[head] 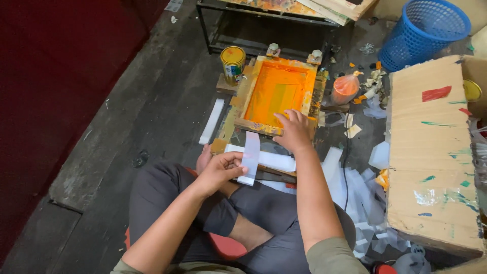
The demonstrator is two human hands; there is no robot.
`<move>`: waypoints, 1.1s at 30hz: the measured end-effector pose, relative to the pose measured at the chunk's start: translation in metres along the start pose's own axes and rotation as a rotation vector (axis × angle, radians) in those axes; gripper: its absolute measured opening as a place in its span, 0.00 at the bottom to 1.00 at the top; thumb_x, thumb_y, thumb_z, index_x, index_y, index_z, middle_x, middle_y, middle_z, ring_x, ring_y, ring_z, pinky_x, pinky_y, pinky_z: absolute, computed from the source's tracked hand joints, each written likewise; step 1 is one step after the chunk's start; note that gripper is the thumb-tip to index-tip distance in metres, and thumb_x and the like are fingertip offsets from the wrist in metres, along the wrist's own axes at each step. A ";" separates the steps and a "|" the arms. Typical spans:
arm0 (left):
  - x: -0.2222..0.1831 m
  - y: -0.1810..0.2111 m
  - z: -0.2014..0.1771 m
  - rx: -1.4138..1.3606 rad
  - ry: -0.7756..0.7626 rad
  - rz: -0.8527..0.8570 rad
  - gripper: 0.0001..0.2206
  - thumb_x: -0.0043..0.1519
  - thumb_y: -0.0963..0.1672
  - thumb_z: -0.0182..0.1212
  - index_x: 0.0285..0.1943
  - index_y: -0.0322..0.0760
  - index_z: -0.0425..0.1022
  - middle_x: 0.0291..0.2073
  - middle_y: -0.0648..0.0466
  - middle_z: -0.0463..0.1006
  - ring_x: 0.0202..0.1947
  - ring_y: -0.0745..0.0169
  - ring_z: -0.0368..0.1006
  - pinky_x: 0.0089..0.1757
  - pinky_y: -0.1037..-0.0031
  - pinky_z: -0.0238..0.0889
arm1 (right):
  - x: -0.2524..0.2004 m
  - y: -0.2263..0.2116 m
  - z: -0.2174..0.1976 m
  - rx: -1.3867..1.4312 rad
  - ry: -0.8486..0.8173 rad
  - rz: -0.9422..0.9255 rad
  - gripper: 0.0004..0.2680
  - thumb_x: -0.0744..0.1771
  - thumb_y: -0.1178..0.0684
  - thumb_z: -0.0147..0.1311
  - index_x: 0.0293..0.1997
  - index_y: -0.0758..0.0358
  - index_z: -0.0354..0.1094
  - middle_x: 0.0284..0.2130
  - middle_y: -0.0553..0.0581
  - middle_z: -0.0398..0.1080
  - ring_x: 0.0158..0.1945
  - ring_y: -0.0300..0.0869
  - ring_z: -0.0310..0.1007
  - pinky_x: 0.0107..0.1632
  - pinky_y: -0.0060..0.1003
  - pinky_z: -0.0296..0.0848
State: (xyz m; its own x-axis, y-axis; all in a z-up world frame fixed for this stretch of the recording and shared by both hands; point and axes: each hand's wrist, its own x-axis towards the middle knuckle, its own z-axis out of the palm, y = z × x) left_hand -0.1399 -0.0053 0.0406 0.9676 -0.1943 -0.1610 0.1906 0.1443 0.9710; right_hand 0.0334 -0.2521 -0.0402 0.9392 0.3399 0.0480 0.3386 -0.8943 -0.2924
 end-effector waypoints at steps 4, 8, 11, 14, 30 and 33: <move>0.005 -0.010 -0.005 0.010 0.001 -0.005 0.17 0.57 0.35 0.69 0.56 0.28 0.79 0.29 0.59 0.73 0.29 0.79 0.74 0.36 0.86 0.71 | 0.006 0.006 0.020 -0.010 0.001 0.026 0.29 0.60 0.48 0.69 0.69 0.40 0.61 0.65 0.54 0.57 0.74 0.52 0.45 0.72 0.60 0.43; 0.006 -0.007 -0.007 0.016 0.004 -0.013 0.18 0.57 0.35 0.69 0.57 0.27 0.78 0.29 0.58 0.73 0.29 0.79 0.73 0.37 0.86 0.70 | 0.005 0.006 0.019 -0.008 0.028 0.016 0.27 0.60 0.51 0.70 0.67 0.42 0.63 0.62 0.55 0.59 0.72 0.51 0.47 0.71 0.61 0.44; 0.007 -0.007 -0.008 0.017 0.010 -0.016 0.18 0.57 0.35 0.69 0.57 0.27 0.78 0.29 0.59 0.73 0.29 0.79 0.73 0.37 0.87 0.70 | -0.002 0.001 0.008 -0.020 0.065 -0.002 0.26 0.59 0.51 0.72 0.64 0.44 0.67 0.59 0.54 0.61 0.70 0.50 0.51 0.71 0.59 0.48; 0.010 -0.010 -0.010 0.018 0.007 -0.019 0.17 0.57 0.35 0.69 0.57 0.27 0.78 0.28 0.59 0.72 0.29 0.79 0.73 0.37 0.87 0.69 | -0.005 0.000 0.005 -0.017 0.103 -0.011 0.24 0.59 0.51 0.72 0.61 0.46 0.70 0.54 0.52 0.63 0.67 0.48 0.56 0.70 0.57 0.51; 0.040 -0.004 -0.012 0.083 0.033 -0.053 0.17 0.57 0.37 0.70 0.56 0.29 0.79 0.29 0.60 0.73 0.29 0.79 0.73 0.35 0.88 0.66 | -0.012 -0.020 -0.053 0.064 0.524 -0.106 0.17 0.61 0.54 0.71 0.54 0.52 0.74 0.43 0.50 0.68 0.54 0.45 0.70 0.60 0.55 0.64; 0.053 -0.004 -0.006 0.072 0.039 -0.034 0.16 0.58 0.37 0.70 0.55 0.28 0.79 0.29 0.60 0.73 0.30 0.79 0.72 0.35 0.87 0.66 | -0.006 -0.016 -0.049 0.042 0.596 -0.127 0.18 0.61 0.53 0.71 0.55 0.51 0.74 0.45 0.50 0.70 0.56 0.46 0.70 0.65 0.57 0.57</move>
State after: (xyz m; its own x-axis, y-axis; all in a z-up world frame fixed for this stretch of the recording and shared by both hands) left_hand -0.0884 -0.0106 0.0276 0.9669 -0.1598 -0.1992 0.2120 0.0676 0.9749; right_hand 0.0256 -0.2543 0.0113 0.7655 0.2112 0.6078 0.4589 -0.8413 -0.2857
